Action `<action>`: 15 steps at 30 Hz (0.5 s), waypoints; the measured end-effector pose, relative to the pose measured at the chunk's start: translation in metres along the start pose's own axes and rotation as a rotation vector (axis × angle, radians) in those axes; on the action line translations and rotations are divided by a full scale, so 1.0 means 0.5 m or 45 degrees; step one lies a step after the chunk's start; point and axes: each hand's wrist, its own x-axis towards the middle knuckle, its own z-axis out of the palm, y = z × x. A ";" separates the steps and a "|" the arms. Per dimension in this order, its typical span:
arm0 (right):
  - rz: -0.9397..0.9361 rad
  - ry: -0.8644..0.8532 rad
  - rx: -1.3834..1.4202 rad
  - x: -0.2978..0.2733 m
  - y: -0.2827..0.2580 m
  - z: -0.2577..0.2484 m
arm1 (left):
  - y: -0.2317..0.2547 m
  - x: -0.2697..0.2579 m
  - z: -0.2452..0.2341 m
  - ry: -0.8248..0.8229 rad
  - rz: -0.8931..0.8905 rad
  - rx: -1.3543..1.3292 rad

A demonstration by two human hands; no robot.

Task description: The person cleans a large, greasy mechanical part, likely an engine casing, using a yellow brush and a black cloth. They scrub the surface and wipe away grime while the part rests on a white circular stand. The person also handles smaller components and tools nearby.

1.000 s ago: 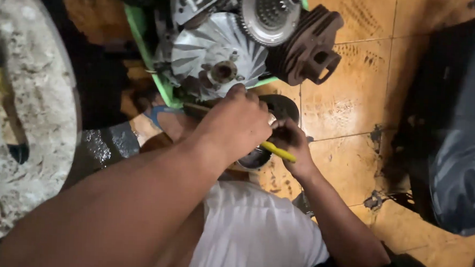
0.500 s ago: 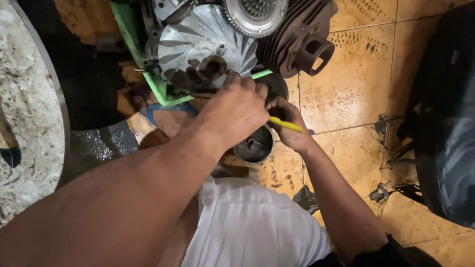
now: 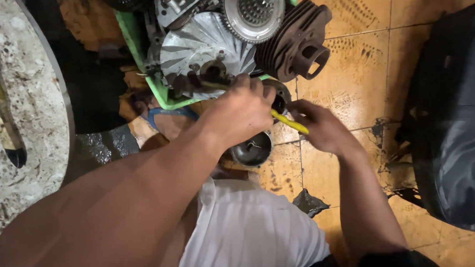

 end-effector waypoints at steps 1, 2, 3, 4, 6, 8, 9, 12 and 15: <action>0.000 0.007 0.001 -0.020 -0.030 -0.006 | -0.010 0.009 -0.013 0.006 0.004 0.001; 0.008 -0.004 0.247 -0.040 -0.059 -0.011 | -0.020 0.019 -0.027 0.055 0.029 0.028; 0.012 -0.011 0.496 -0.058 -0.089 -0.017 | -0.033 0.030 -0.039 0.107 0.058 0.059; 0.006 0.000 0.499 -0.055 -0.082 -0.030 | -0.035 0.036 -0.017 0.115 0.066 0.063; -0.289 -0.115 0.672 -0.051 -0.066 -0.050 | -0.033 0.041 0.025 0.026 0.144 0.046; -0.415 -0.123 0.715 -0.061 -0.066 -0.072 | -0.053 0.057 -0.012 -0.018 0.195 0.095; -0.538 -0.131 0.760 -0.065 -0.067 -0.083 | -0.063 0.065 -0.031 -0.063 0.246 0.139; -0.487 -0.147 0.454 -0.087 -0.144 -0.114 | -0.113 0.099 -0.132 -0.426 0.416 0.406; -0.666 -0.146 0.020 -0.101 -0.286 -0.145 | -0.175 0.084 -0.220 -0.256 0.263 0.519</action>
